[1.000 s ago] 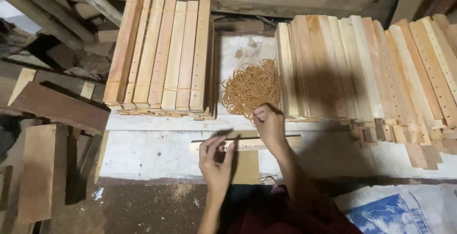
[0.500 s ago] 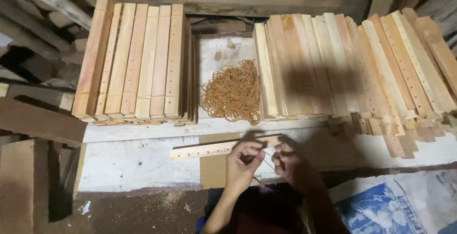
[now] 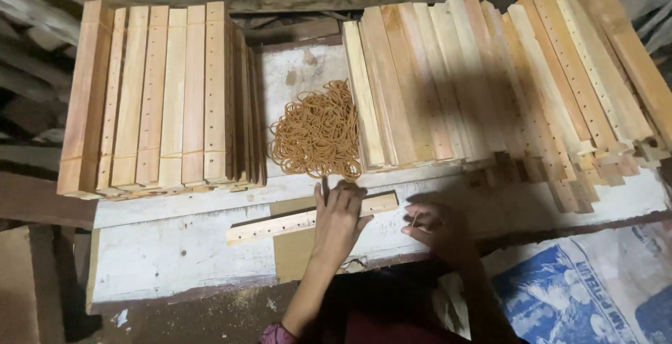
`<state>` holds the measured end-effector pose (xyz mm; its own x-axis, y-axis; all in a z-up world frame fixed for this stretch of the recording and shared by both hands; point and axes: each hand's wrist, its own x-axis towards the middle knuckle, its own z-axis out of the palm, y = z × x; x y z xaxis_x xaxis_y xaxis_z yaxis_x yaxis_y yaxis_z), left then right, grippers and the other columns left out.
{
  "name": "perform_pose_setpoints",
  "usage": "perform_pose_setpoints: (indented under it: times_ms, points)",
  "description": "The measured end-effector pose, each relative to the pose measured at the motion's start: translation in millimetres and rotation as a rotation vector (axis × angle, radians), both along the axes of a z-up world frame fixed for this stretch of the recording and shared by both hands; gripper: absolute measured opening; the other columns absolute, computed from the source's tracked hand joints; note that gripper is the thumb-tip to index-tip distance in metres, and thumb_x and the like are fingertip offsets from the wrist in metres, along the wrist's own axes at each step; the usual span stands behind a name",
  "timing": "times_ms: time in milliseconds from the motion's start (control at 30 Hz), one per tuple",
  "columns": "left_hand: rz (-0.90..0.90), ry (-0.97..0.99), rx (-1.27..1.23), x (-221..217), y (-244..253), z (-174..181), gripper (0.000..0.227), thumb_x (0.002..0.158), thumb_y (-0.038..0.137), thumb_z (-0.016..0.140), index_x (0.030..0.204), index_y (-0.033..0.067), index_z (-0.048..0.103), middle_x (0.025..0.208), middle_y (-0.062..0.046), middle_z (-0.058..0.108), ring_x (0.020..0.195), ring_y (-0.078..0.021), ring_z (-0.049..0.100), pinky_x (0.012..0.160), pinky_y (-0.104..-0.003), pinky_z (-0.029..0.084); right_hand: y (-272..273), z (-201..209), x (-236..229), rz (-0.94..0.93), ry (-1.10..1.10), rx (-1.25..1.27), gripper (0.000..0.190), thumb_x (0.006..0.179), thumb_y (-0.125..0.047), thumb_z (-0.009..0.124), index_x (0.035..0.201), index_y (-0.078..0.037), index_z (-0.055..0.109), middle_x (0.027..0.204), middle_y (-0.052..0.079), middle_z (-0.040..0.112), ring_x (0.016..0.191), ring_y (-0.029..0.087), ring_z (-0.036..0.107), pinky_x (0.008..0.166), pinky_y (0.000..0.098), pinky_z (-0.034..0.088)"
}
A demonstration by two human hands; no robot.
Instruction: Bundling wooden slats using rubber bands after inspection
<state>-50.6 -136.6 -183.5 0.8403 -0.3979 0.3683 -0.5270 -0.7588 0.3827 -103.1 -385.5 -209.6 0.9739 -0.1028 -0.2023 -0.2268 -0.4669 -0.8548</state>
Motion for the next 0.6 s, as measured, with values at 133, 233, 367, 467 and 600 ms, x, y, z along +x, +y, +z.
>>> perform_pose_setpoints:
  times_ms: [133,233,367,467,600]
  points:
    - [-0.049,-0.015,0.023,-3,4,-21,0.042,0.073,0.031,0.086,0.103,0.0044,0.073,0.097,-0.010,0.068,0.107,-0.0291,0.060,0.115,-0.068,0.023,4,16,18,0.143,-0.176,-0.108,0.068,0.056,-0.024,0.101,0.120,-0.019,0.078,0.089,0.005,0.083,0.087,0.022,0.080,0.084,0.0325,0.062]
    - [-0.092,0.020,-0.067,-2,10,-33,0.038,0.082,0.030,0.081,0.106,0.0021,0.071,0.102,-0.013,0.067,0.107,-0.0296,0.062,0.117,-0.065,0.020,20,47,41,0.264,-0.332,-0.126,0.074,0.052,-0.025,0.101,0.119,-0.014,0.074,0.100,0.008,0.076,0.086,0.026,0.079,0.083,0.0374,0.061]
    - [-0.119,-0.015,-0.109,-16,16,-22,0.043,0.085,0.035,0.078,0.113,0.0037,0.070,0.101,-0.012,0.065,0.104,-0.0289,0.065,0.118,-0.062,0.025,28,50,38,0.340,-0.162,0.030,0.069,0.060,-0.021,0.097,0.124,-0.009,0.072,0.109,0.013,0.076,0.093,0.032,0.074,0.084,0.0449,0.057]
    - [-0.143,-0.058,-0.155,-9,20,-16,0.043,0.089,0.035,0.076,0.116,0.0029,0.069,0.102,-0.013,0.066,0.104,-0.0295,0.067,0.119,-0.059,0.027,46,85,55,0.363,-0.054,0.122,0.069,0.063,-0.018,0.096,0.127,-0.010,0.071,0.107,0.008,0.075,0.091,0.025,0.071,0.083,0.0393,0.055]
    - [-0.203,-0.056,-0.220,-14,29,-20,0.045,0.091,0.030,0.074,0.128,0.0061,0.066,0.105,-0.012,0.064,0.107,-0.0289,0.067,0.119,-0.055,0.030,43,6,43,0.330,-0.029,0.254,0.066,0.061,-0.019,0.101,0.118,-0.006,0.070,0.103,0.009,0.074,0.089,0.018,0.066,0.079,0.0325,0.051]
